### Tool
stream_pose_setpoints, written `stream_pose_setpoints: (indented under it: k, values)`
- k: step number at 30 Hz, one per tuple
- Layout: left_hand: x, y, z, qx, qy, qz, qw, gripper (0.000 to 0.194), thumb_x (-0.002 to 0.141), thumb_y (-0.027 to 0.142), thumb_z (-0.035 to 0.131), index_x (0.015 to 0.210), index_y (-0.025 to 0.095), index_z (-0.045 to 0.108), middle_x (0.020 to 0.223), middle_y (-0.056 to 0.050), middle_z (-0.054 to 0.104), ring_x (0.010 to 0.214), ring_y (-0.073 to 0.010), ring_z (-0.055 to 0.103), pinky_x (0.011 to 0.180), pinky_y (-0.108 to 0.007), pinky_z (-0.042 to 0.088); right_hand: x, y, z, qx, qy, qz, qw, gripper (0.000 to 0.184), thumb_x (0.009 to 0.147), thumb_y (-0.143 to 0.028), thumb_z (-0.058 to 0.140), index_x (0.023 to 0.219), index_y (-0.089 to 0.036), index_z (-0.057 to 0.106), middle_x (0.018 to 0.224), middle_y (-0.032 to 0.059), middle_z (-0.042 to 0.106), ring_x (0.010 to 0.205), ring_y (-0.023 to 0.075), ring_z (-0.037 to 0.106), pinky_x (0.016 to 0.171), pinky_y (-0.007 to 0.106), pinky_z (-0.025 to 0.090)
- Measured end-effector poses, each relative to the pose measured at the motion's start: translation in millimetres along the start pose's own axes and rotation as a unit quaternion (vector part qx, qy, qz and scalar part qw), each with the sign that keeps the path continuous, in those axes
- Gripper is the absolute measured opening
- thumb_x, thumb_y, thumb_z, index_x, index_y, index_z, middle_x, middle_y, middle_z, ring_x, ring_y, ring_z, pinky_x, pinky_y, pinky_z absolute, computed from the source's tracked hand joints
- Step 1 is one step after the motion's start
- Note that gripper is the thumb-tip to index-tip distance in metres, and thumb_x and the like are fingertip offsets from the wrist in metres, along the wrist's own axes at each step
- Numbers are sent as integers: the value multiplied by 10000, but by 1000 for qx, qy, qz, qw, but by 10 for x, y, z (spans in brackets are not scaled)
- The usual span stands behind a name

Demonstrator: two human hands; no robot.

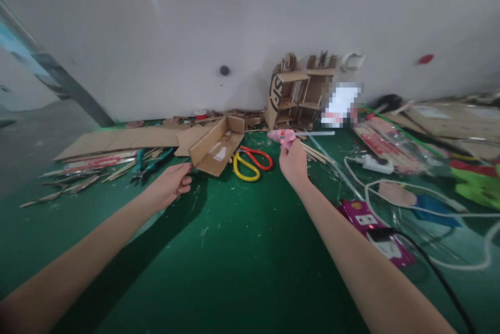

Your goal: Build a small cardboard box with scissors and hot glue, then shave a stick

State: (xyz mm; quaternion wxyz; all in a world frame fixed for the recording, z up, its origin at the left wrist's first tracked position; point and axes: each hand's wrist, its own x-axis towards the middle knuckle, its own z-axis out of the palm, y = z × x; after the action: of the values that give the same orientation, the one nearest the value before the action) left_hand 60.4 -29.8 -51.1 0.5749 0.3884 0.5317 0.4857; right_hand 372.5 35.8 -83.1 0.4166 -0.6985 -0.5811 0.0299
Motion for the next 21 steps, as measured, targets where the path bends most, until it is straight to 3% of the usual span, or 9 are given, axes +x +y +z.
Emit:
stream_pose_setpoints:
  k: [3, 5, 8, 10, 12, 15, 18, 21]
  values:
    - [-9, 0, -28, 61, 18, 20, 998, 214, 763, 184, 619, 970, 136, 600, 661, 51, 338, 454, -43, 308, 379, -158, 177, -27, -15, -1, 15, 17, -1, 1000, 254, 827, -253, 473, 1042, -134, 538, 969, 193, 655, 865, 303, 610, 750, 387, 443]
    - [-16, 14, -78, 178, 35, 63, 981, 418, 711, 173, 634, 1126, 150, 590, 729, 18, 430, 476, -60, 360, 404, -189, 252, -37, -21, 0, 18, 17, 2, 1000, 239, 823, -254, 476, 1022, -138, 539, 957, 193, 652, 860, 303, 608, 752, 393, 444]
    - [-27, 11, -129, 395, 34, 140, 907, 689, 705, 251, 628, 1359, 137, 442, 1058, -111, 516, 594, -113, 489, 540, -273, 425, -40, -19, 3, 28, 20, 5, 999, 228, 818, -259, 485, 1010, -147, 538, 953, 186, 646, 866, 298, 606, 760, 393, 443]
    - [-27, 7, -126, 461, 13, 173, 870, 812, 736, 361, 620, 1447, 122, 309, 1205, -175, 484, 719, -172, 555, 650, -325, 476, -37, -10, 6, 33, 24, 4, 999, 230, 818, -263, 486, 1014, -152, 533, 957, 181, 642, 869, 293, 604, 767, 393, 442]
    - [-4, 41, -94, 472, 2, 211, 856, 876, 755, 441, 611, 1482, 129, 234, 1277, -194, 480, 898, -238, 584, 756, -356, 487, -30, 5, 10, 26, 22, 8, 999, 233, 821, -267, 483, 1017, -150, 526, 949, 181, 638, 853, 292, 600, 762, 397, 442]
    - [97, 216, -15, 417, 20, 222, 881, 823, 786, 460, 582, 1474, 137, 269, 1326, -189, 507, 1098, -281, 562, 865, -365, 468, -10, 34, 24, -1, 13, 6, 1000, 239, 821, -263, 471, 1018, -137, 517, 928, 185, 627, 826, 293, 592, 745, 404, 444]
    - [260, 462, 82, 351, 41, 112, 929, 771, 766, 530, 579, 1401, 132, 397, 1266, -193, 584, 1065, -310, 600, 716, -337, 513, 15, 59, 47, -23, 16, -13, 1000, 239, 796, -235, 473, 1003, -125, 519, 943, 196, 611, 874, 306, 577, 785, 425, 438]
    - [415, 594, 175, 379, -1, 28, 925, 479, 625, 381, 714, 1033, 137, 657, 1077, -179, 680, 976, -319, 637, 611, -288, 512, 31, 76, 61, -24, 17, -26, 999, 249, 782, -209, 455, 1010, -129, 516, 974, 194, 601, 927, 309, 559, 832, 444, 426]
